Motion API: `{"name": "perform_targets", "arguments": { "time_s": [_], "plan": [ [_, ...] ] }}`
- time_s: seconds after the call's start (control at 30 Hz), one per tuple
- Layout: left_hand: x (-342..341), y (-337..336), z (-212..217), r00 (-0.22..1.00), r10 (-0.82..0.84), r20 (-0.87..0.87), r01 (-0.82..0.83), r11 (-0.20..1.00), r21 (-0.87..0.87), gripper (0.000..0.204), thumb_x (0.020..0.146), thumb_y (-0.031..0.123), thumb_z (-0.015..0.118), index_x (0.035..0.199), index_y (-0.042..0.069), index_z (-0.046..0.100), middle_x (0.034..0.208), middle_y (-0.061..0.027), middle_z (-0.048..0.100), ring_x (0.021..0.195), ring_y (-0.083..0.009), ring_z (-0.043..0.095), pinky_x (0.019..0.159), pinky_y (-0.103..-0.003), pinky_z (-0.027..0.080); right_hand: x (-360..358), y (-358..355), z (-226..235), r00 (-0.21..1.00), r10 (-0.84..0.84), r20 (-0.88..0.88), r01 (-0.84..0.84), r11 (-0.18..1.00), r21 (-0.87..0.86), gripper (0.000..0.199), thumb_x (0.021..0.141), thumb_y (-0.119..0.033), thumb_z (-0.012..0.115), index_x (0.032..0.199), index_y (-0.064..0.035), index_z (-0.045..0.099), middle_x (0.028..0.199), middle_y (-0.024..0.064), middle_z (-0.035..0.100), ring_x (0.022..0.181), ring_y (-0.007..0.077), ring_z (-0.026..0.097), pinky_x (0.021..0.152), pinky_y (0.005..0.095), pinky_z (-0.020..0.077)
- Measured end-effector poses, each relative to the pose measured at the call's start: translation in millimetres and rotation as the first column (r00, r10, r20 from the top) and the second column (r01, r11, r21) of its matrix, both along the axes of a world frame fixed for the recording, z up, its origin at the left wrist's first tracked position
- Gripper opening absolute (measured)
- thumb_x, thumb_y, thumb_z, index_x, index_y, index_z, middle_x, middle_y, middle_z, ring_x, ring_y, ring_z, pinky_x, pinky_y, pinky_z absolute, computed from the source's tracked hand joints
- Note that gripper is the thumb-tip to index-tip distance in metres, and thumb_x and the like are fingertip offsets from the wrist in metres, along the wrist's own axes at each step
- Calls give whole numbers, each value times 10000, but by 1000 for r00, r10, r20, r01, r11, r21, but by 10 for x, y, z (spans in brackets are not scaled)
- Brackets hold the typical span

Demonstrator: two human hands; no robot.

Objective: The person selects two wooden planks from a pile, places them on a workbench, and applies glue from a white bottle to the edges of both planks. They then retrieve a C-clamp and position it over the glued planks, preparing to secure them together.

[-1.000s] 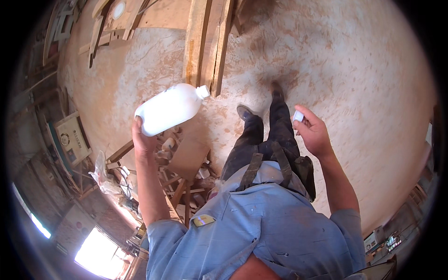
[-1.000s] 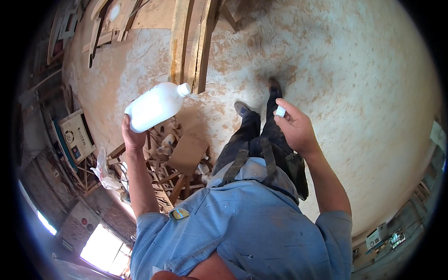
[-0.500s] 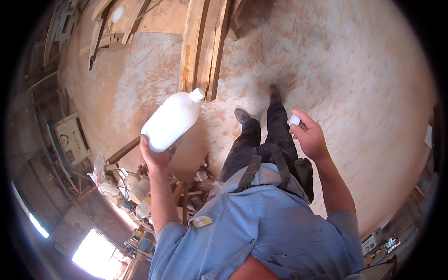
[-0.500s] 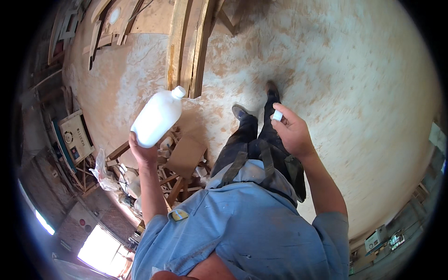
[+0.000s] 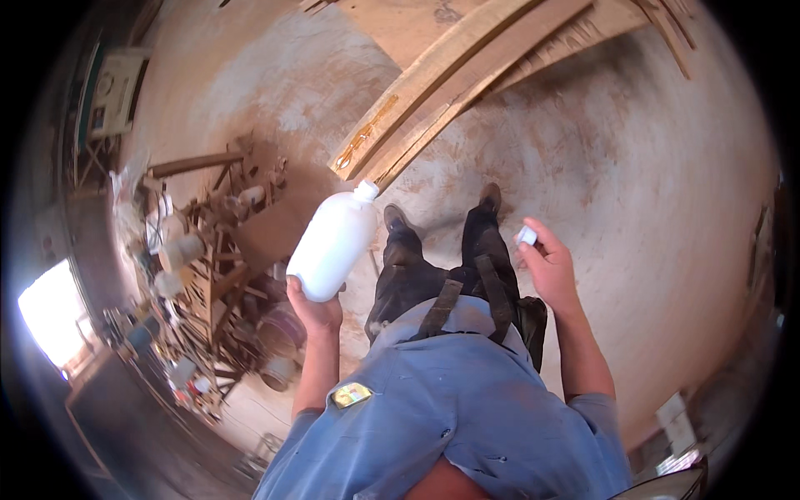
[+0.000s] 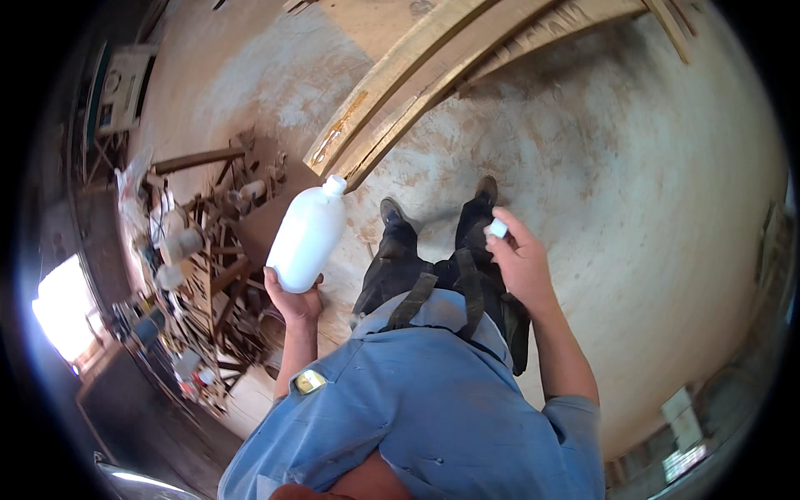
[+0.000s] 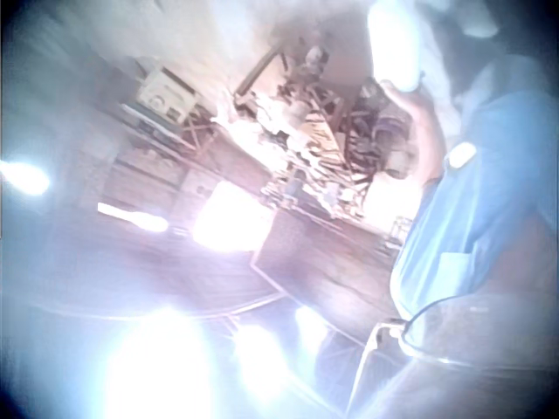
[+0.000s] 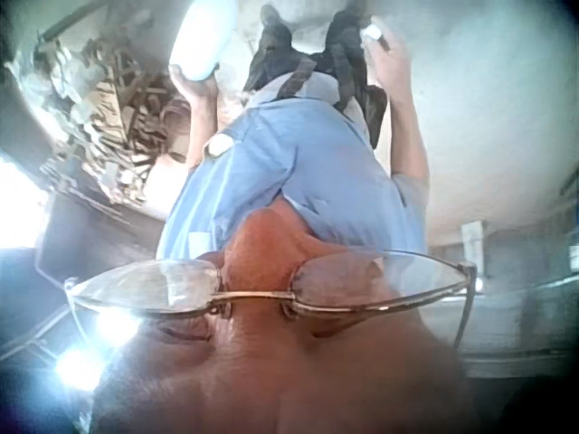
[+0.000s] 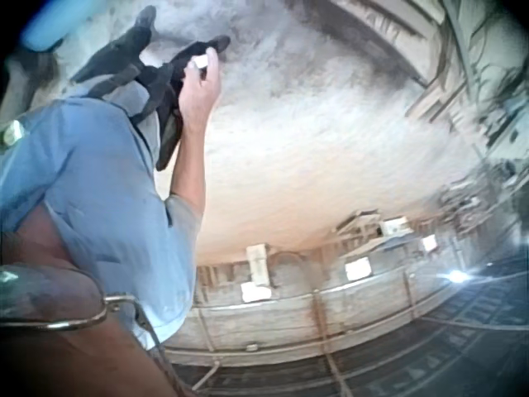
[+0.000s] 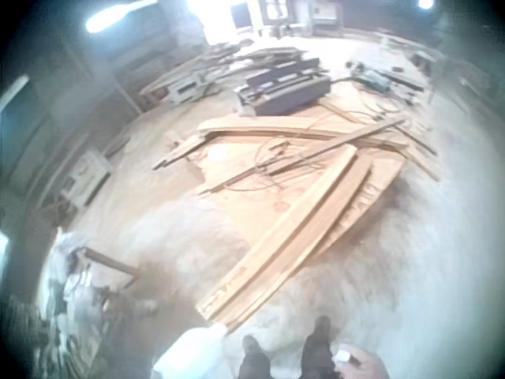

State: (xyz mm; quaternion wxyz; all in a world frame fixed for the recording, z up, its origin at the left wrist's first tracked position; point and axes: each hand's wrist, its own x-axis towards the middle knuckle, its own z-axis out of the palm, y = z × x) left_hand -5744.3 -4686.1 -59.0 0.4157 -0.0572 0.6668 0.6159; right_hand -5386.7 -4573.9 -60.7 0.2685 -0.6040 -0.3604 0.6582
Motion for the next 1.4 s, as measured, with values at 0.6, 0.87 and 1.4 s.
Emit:
{"name": "perform_targets", "arguments": {
  "time_s": [0.6,0.87,1.4],
  "plan": [
    [1158,-57,-188,922,382,-61,-379,924,48,576,939,571,432,1268,102,491,1133,-89,627,881,-272,606,588,-388,438,410,1083,149,903,429,32,-428,904,-20,437,932,-43,598,1363,-19,527,1057,67,668,841,95,604,692,241,506],
    [1617,119,-146,838,533,-120,-531,846,45,573,946,570,412,1274,106,484,1152,-86,613,898,-264,593,597,-382,426,735,1892,35,804,594,-9,-592,800,-93,444,935,-49,591,1374,-39,523,1062,71,662,854,104,604,710,249,505],
    [1969,391,-44,743,643,-189,-659,751,-39,544,934,582,410,1257,147,464,1163,-59,583,926,-247,575,579,-374,405,966,2394,-132,730,683,-14,-680,725,-111,448,926,-27,601,1369,-35,530,1053,87,671,829,109,613,688,250,509]
  ]
}}
